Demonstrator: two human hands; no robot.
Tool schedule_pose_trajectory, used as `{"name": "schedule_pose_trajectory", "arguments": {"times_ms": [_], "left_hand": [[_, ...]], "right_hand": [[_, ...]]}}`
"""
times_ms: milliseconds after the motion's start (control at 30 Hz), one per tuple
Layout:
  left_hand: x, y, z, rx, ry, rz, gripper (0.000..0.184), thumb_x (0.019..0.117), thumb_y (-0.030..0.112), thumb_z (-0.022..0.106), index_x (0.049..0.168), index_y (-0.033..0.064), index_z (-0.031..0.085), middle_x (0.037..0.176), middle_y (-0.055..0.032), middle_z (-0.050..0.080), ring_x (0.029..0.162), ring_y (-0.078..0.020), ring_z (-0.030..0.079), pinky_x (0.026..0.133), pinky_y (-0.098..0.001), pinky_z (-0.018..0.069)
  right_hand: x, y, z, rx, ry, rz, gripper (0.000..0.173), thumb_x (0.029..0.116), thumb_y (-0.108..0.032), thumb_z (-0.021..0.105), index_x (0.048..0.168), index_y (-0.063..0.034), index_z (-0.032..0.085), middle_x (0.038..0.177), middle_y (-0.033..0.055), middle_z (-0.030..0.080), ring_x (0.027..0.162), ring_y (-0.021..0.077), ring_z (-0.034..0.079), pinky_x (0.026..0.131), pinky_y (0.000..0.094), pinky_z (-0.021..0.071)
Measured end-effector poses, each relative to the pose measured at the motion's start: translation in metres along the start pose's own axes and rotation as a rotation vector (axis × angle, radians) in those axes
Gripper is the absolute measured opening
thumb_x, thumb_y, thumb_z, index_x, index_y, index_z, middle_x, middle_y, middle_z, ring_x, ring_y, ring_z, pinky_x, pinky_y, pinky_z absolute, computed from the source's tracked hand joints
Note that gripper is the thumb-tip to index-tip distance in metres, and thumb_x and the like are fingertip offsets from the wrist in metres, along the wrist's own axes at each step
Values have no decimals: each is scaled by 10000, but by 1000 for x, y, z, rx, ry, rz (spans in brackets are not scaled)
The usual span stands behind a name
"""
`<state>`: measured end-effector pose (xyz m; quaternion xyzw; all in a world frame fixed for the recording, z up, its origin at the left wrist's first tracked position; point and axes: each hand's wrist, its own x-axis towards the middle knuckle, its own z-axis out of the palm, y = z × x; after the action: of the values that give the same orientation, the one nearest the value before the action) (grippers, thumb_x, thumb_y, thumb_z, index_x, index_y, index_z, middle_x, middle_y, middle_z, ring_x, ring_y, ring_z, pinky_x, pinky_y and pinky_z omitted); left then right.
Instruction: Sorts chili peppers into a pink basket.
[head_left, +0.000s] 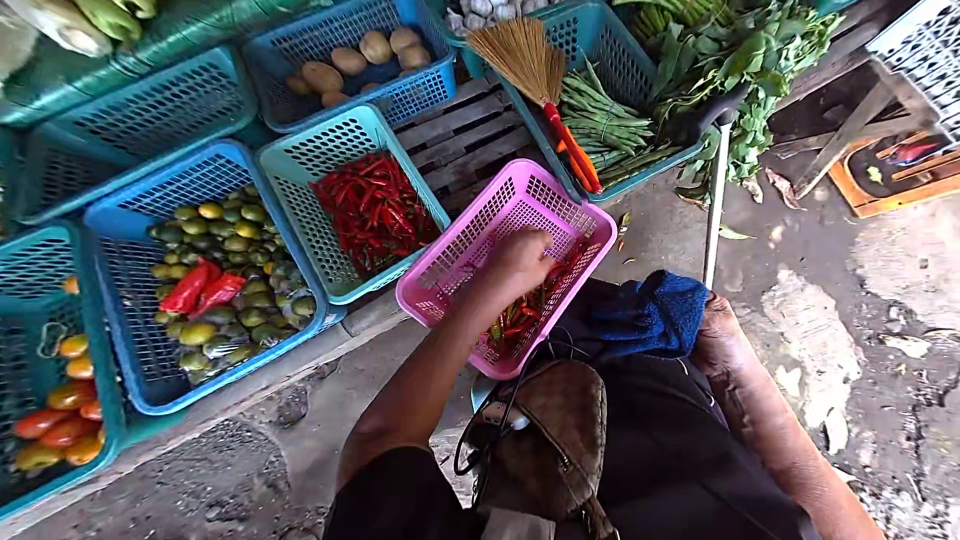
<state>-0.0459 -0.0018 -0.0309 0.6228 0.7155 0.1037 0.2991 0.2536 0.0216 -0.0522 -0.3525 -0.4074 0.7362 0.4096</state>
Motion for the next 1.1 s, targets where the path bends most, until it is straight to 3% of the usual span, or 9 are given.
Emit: {"name": "schedule_pose_trajectory", "arguments": {"times_ms": [100, 333, 433, 567, 700, 767, 867, 967, 1100], "left_hand": [[20, 2, 35, 266, -176, 19, 375, 985, 245, 664, 1255, -16, 663, 1256, -229, 651, 1250, -402, 582, 1065, -576, 448], [17, 4, 44, 337, -120, -41, 376, 968, 245, 654, 1276, 28, 644, 1271, -197, 650, 1279, -388, 565, 1045, -604, 430], [19, -1, 34, 164, -48, -38, 263, 961, 207, 643, 1174, 57, 679, 1103, -164, 711, 1117, -354, 653, 981, -585, 473], [8, -17, 21, -157, 136, -51, 202, 986, 138, 640, 1155, 46, 702, 1054, -173, 724, 981, -337, 705, 883, -588, 555], [-2, -18, 5, -457, 257, -25, 199, 954, 96, 695, 1145, 41, 711, 1017, -103, 734, 843, -175, 725, 782, -398, 626], [-12, -1, -2, -635, 218, -10, 198, 937, 55, 693, 1131, 19, 712, 976, -66, 741, 783, -123, 729, 735, -303, 633], [-23, 26, 8, -865, 107, 196, 189, 889, 2, 691, 1074, -11, 728, 935, -38, 760, 756, -113, 733, 718, -275, 637], [-21, 46, 30, -749, 121, 323, 102, 853, 19, 717, 950, 1, 744, 910, -28, 746, 766, -66, 719, 729, -260, 634], [-18, 52, 45, -577, 245, 336, 24, 832, 78, 734, 820, 59, 726, 778, 46, 724, 722, 34, 669, 699, -192, 586]], "right_hand": [[-2, -2, 1, -5, 11, 0, 136, 894, -49, 679, 841, -163, 731, 790, -18, 748, 728, 53, 704, 709, 257, 609], [1, 1, -2, 4, 20, 1, 145, 902, -29, 653, 856, -147, 724, 794, -5, 744, 742, 61, 705, 725, 265, 609], [2, -2, -4, 34, -9, -10, 125, 905, -60, 672, 862, -156, 738, 800, -3, 747, 746, 60, 706, 731, 265, 609], [-1, 1, -4, 65, -8, 11, 59, 928, -113, 665, 924, -142, 717, 843, 1, 750, 790, 82, 712, 761, 298, 612], [0, -3, -4, 50, -40, -8, 74, 955, -146, 633, 995, -153, 694, 895, -31, 750, 843, 67, 704, 800, 301, 599], [2, -7, 2, 83, -67, -7, 77, 959, -164, 628, 1008, -168, 688, 902, -41, 756, 853, 59, 708, 803, 295, 598], [2, -12, 17, 61, -128, 48, 119, 968, -179, 611, 1086, -174, 620, 936, -79, 743, 889, 31, 698, 827, 272, 587], [5, -10, 41, -125, -255, 6, 182, 983, -44, 542, 1151, -65, 608, 992, -62, 704, 943, 8, 658, 888, 262, 558], [13, 3, 48, -264, -245, -93, 112, 942, 25, 589, 940, -51, 671, 837, -62, 696, 804, -19, 651, 768, 221, 555]]}}
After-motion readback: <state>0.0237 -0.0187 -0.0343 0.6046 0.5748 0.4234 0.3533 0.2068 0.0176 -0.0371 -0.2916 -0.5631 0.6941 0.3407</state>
